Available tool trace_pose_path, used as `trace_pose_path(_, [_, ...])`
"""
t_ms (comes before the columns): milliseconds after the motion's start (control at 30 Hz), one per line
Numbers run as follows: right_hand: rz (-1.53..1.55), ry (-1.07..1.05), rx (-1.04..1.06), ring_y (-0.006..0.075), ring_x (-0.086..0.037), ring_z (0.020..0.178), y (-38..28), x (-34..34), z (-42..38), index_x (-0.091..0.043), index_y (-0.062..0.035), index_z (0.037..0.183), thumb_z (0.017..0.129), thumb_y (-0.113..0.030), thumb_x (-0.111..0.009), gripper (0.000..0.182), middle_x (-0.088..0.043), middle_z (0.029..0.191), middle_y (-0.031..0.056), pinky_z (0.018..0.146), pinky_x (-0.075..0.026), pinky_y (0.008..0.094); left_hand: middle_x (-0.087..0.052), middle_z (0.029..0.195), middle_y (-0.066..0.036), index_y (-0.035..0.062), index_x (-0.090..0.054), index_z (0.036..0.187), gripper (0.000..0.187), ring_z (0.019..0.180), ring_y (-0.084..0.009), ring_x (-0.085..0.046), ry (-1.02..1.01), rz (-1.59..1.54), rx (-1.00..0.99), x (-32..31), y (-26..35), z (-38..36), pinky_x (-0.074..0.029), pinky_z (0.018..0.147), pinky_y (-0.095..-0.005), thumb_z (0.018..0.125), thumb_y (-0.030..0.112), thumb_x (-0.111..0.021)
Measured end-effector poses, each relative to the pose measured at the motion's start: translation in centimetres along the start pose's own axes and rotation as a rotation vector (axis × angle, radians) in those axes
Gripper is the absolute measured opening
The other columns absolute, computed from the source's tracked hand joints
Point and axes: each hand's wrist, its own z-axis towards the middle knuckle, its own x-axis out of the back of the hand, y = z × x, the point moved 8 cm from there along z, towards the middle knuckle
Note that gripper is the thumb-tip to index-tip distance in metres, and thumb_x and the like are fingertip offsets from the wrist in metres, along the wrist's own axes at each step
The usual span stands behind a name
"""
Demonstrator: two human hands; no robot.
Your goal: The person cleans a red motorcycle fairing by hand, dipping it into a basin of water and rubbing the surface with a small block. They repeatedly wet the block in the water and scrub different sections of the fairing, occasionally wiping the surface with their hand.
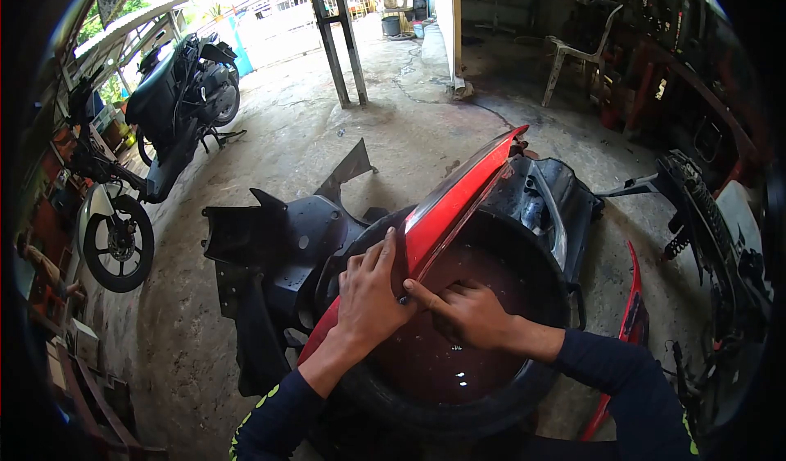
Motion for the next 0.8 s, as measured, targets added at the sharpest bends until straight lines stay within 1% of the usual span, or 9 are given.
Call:
trace_pose_path(133, [-0.032,-0.031,0.026,0.0259,-0.068,0.086,-0.4,-0.2,-0.1,-0.04,-0.0099,0.154,0.074,-0.009,-0.069,0.085,-0.067,0.091,0.0073,0.084,-0.054,0.0406,-0.052,0.142,-0.015,0.002,-0.034,0.153,0.099,0.123,-0.0379,-0.049,-0.018,0.033,-0.006,-0.2,-0.1,0.1,-0.041,0.101,-0.0512,0.068,0.024,-0.08])
trace_pose_path(200, [-0.042,-0.037,0.04,0.0258,-0.069,0.087,-0.5,-0.2,-0.3,-0.041,-0.0114,0.154,0.074,-0.01,-0.069,0.085,-0.067,0.092,0.0071,0.084,-0.054,0.0408,-0.051,0.143,-0.013,0.0026,-0.033,0.154,0.101,0.124,-0.036,-0.048,-0.012,0.087,-0.038,-0.1,0.3,0.0,-0.04,0.102,-0.0511,0.066,0.02,-0.08])
trace_pose_path(267, [-0.038,-0.076,0.053,0.028,-0.068,0.094,-0.3,-0.8,-0.6,-0.034,-0.0187,0.158,0.087,-0.029,-0.064,0.078,-0.068,0.103,0.0113,0.085,-0.053,0.0424,-0.05,0.144,-0.013,0.0035,-0.034,0.154,0.1,0.125,-0.0355,-0.047,0.003,0.105,-0.058,0.0,0.6,-0.1,-0.039,0.103,-0.0508,0.067,0.018,-0.08])
trace_pose_path(400, [-0.099,-0.112,0.065,0.0289,-0.069,0.09,0.3,-0.6,-1.2,-0.037,-0.0191,0.157,0.086,-0.03,-0.066,0.077,-0.069,0.099,0.0117,0.085,-0.055,0.0427,-0.046,0.149,-0.011,0.0064,-0.034,0.155,0.098,0.128,-0.0352,-0.044,0.072,0.236,-0.138,0.0,1.4,-0.6,-0.035,0.104,-0.0513,0.067,0.012,-0.079])
trace_pose_path(467, [0.001,-0.091,-0.102,0.0282,-0.069,0.082,1.2,0.0,-1.2,-0.045,-0.0189,0.15,0.076,-0.016,-0.071,0.079,-0.068,0.093,0.0097,0.077,-0.057,0.0398,-0.045,0.15,-0.01,0.0074,-0.035,0.155,0.098,0.129,-0.0361,-0.043,0.092,0.287,-0.172,-0.3,1.3,-0.8,-0.035,0.104,-0.0518,0.068,0.012,-0.078])
trace_pose_path(533, [-0.022,-0.108,-0.108,0.0291,-0.069,0.08,1.2,0.4,-1.2,-0.046,-0.0184,0.149,0.077,-0.016,-0.071,0.077,-0.068,0.092,0.0104,0.074,-0.057,0.0406,-0.044,0.152,-0.01,0.0085,-0.035,0.155,0.097,0.129,-0.037,-0.042,0.114,0.335,-0.205,-0.5,1.5,-0.9,-0.035,0.103,-0.0524,0.068,0.013,-0.078])
trace_pose_path(600, [-0.042,-0.122,-0.113,0.03,-0.069,0.078,1.3,0.4,-1.1,-0.046,-0.0178,0.148,0.078,-0.016,-0.071,0.075,-0.069,0.092,0.0112,0.072,-0.057,0.0413,-0.047,0.149,-0.01,0.0103,-0.037,0.154,0.099,0.129,-0.0368,-0.044,0.147,0.433,-0.238,-0.6,1.8,-0.9,-0.033,0.105,-0.0524,0.066,0.014,-0.082])
trace_pose_path(700, [-0.084,-0.149,-0.198,0.0305,-0.069,0.075,2.2,0.1,-1.4,-0.049,-0.0151,0.144,0.078,-0.017,-0.072,0.07,-0.069,0.091,0.0112,0.069,-0.056,0.0431,-0.044,0.152,-0.008,0.011,-0.038,0.154,0.099,0.13,-0.0368,-0.042,0.164,0.489,-0.27,-1.0,1.6,-0.8,-0.033,0.104,-0.0526,0.065,0.013,-0.082])
trace_pose_path(800, [-0.087,-0.08,-0.228,0.0314,-0.069,0.072,3.6,0.0,-1.7,-0.052,-0.0128,0.14,0.078,-0.017,-0.073,0.066,-0.069,0.088,0.0116,0.065,-0.056,0.043,-0.042,0.153,-0.007,0.0117,-0.038,0.154,0.098,0.13,-0.0368,-0.041,0.157,0.472,-0.299,-1.2,1.7,-0.6,-0.033,0.104,-0.0523,0.065,0.011,-0.08])
